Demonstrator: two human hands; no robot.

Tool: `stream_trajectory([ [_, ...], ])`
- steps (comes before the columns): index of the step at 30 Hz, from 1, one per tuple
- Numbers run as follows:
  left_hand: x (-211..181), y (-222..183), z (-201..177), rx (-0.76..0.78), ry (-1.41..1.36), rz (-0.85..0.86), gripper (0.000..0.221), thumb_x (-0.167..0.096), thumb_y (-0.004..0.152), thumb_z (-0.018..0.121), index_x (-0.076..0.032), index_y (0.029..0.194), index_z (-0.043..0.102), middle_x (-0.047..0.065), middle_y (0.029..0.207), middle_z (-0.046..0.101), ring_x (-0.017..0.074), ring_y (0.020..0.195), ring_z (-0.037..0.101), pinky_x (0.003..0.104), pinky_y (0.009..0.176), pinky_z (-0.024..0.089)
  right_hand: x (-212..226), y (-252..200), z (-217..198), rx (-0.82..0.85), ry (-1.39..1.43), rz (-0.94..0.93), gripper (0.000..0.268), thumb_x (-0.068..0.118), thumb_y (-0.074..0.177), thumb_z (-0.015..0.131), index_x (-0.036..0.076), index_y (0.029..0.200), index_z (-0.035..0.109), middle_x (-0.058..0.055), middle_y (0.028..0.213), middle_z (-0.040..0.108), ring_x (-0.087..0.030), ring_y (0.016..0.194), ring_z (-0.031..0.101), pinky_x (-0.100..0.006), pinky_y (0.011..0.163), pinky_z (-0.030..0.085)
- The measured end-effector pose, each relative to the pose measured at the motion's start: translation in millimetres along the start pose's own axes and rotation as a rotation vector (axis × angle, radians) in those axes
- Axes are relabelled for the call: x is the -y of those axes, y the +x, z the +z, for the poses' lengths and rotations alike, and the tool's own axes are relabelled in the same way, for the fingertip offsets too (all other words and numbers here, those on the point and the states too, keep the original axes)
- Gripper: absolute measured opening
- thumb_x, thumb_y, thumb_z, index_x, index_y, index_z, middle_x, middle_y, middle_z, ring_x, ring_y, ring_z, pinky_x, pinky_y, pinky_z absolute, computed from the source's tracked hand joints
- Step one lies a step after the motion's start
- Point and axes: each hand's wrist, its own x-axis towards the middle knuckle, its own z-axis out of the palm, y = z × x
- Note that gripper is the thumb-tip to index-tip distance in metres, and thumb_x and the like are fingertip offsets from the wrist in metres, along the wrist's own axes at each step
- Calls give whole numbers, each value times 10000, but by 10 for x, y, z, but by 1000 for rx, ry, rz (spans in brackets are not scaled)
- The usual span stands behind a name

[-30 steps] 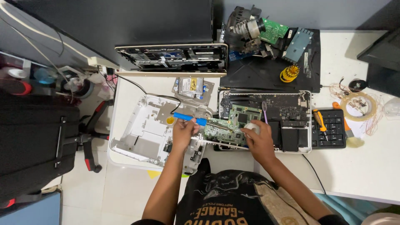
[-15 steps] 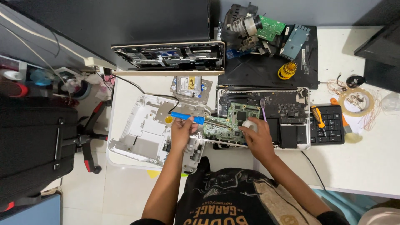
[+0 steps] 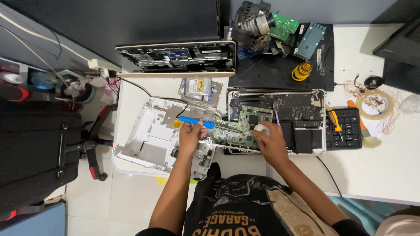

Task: Repairing a laptop motherboard by cleaning components with a brush and using a soldering iron

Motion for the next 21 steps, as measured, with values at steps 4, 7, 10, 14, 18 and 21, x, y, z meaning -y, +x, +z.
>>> stream_trajectory([
  [4, -12, 10, -17, 8, -6, -19, 283, -152, 973, 682, 16, 1166, 563, 129, 903, 720, 240, 818, 774, 351, 754, 667, 7, 9, -14, 5, -8, 5, 305, 72, 927, 727, 285, 1139, 776, -81, 1334, 592, -371, 1244, 581, -502, 1045, 509],
  [7, -2, 10, -15, 5, -8, -17, 291, -160, 965, 703, 8, 1163, 571, 116, 890, 717, 228, 813, 772, 344, 758, 665, 6, 21, -20, -8, -18, -13, 317, 65, 911, 738, 284, 1137, 776, -76, 1323, 596, -377, 1240, 586, -502, 1027, 522],
  [10, -64, -47, 13, 0, 1, -10, 290, -153, 962, 701, 15, 1162, 576, 122, 897, 722, 233, 821, 776, 352, 766, 664, 35, 26, -54, -6, -18, -46, 282, 94, 904, 767, 265, 1128, 785, -78, 1305, 602, -367, 1229, 598, -491, 1026, 531],
  [14, -103, -60, 30, -25, -41, -10, 308, -169, 967, 697, 19, 1175, 570, 117, 891, 709, 232, 824, 774, 356, 776, 664, 22, 0, -43, -78, 0, -57, 281, 79, 910, 751, 260, 1123, 775, -89, 1304, 601, -363, 1223, 598, -505, 1033, 505],
  [18, -56, -25, 20, -48, -58, 5, 315, -178, 962, 708, 18, 1168, 573, 116, 881, 705, 239, 816, 772, 367, 777, 666, 11, -14, -25, -94, 0, -29, 309, 84, 904, 738, 264, 1154, 770, -98, 1299, 594, -364, 1209, 599, -508, 1046, 485],
  [21, -123, -118, 68, -61, -30, 49, 273, -147, 947, 720, 21, 1125, 599, 110, 845, 708, 227, 791, 773, 346, 761, 668, -29, -40, 0, -94, 2, -21, 351, 61, 891, 734, 258, 1180, 767, -111, 1314, 584, -373, 1218, 588, -519, 1062, 471],
])
